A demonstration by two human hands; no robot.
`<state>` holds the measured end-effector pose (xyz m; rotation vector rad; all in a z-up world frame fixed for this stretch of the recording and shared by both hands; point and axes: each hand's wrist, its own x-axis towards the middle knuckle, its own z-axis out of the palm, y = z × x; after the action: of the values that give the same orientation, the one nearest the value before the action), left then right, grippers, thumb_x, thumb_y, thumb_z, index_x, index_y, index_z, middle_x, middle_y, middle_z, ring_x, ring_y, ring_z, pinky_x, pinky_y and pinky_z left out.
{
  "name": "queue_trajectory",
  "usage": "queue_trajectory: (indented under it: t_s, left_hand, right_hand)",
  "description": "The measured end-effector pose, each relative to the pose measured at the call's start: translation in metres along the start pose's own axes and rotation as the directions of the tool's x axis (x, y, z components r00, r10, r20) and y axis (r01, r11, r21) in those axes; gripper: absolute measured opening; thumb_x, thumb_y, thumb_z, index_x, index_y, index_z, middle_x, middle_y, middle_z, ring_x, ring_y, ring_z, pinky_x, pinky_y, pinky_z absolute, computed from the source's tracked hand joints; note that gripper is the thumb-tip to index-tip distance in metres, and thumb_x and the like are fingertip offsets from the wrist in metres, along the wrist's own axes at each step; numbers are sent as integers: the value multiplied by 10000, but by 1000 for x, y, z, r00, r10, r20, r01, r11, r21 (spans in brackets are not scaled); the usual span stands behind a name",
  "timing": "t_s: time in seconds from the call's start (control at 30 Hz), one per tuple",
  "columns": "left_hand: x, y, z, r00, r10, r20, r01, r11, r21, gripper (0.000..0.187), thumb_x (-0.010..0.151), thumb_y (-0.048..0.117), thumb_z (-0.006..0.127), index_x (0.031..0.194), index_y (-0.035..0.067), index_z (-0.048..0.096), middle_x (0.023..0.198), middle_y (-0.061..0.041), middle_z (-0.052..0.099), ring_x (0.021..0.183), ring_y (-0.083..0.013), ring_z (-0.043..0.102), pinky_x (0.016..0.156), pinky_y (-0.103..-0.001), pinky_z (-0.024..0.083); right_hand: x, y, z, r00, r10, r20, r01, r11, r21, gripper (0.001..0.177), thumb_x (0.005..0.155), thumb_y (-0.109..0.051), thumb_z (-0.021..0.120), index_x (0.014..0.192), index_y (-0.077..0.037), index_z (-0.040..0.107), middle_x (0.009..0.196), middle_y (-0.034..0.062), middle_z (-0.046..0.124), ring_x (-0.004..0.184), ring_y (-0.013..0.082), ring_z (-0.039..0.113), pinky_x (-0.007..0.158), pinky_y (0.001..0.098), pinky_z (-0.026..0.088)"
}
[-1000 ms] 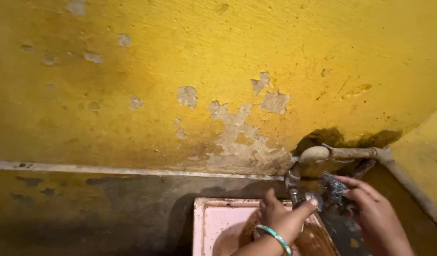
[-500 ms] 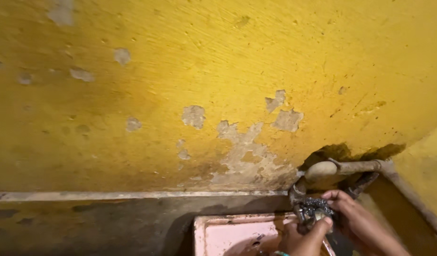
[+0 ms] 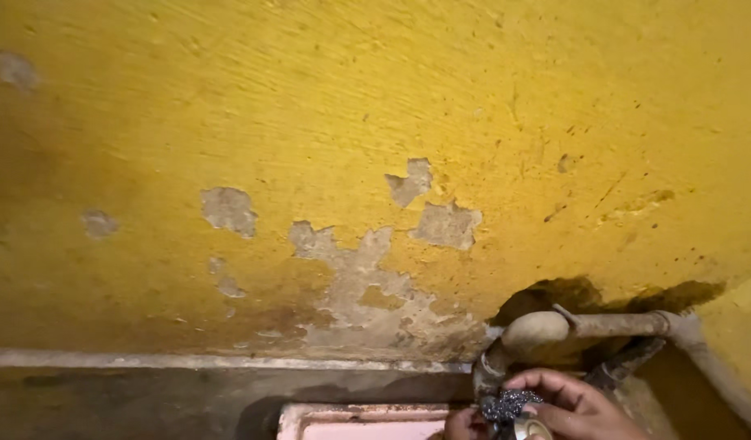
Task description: The person cleans a tap using a metal scrubber by hand and then rinses it with water.
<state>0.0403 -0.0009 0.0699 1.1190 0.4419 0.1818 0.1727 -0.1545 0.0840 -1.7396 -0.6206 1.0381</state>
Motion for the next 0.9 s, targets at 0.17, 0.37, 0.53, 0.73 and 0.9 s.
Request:
queue_trajectory:
  t_s: [0.17, 0.37, 0.53, 0.73, 0.9]
  left_hand:
    - [2, -14, -8, 997, 54, -48, -47, 990, 132, 826, 694, 500, 857, 1288, 13, 552, 1186, -132, 703, 1107, -204, 696, 988, -328, 535]
    - [-55, -33, -23, 992, 44, -114, -18, 975, 221, 910, 698, 528, 865, 1352, 19, 488, 1243, -143, 668, 1147, -210, 674, 1005, -331, 520]
    - [-72, 0, -28, 994, -105, -14, 105, 994, -42, 1038, 630, 585, 807, 1418, 17, 441, 1257, -131, 682, 1163, -214, 712, 1006, -336, 554]
    - [-75, -1, -30, 972, -236, 15, 236, 968, -88, 879, 709, 584, 780, 1334, 24, 515, 1249, -110, 688, 1159, -189, 680, 990, -304, 523]
    - [-65, -12, -24, 993, -111, 47, 118, 973, -200, 742, 755, 526, 819, 1177, -48, 613, 1127, -120, 751, 1093, -216, 702, 959, -325, 533]
  right_hand:
    - [4, 9, -7, 1000, -22, 6, 23, 989, -148, 415, 883, -38, 708, 1293, -59, 650, 1174, 103, 786, 1095, 185, 735, 986, 363, 581]
    - [-12, -7, 18, 988, 52, -144, -67, 992, -103, 409, 844, -36, 717, 1250, -76, 691, 1148, 102, 793, 1016, 193, 733, 922, 376, 589]
    - [-15, -16, 30, 987, 52, -154, -63, 996, -71, 417, 827, -61, 693, 1242, -52, 729, 1147, 93, 795, 997, 194, 745, 897, 370, 599]
    - [-15, -7, 25, 977, -46, -208, 33, 997, -68, 402, 831, -33, 680, 1232, -30, 710, 1088, 90, 771, 913, 182, 709, 813, 366, 600]
    - [-12, -9, 25, 980, -127, -154, 134, 990, 38, 449, 834, -56, 711, 1276, -21, 641, 1001, 87, 695, 871, 179, 643, 752, 366, 541]
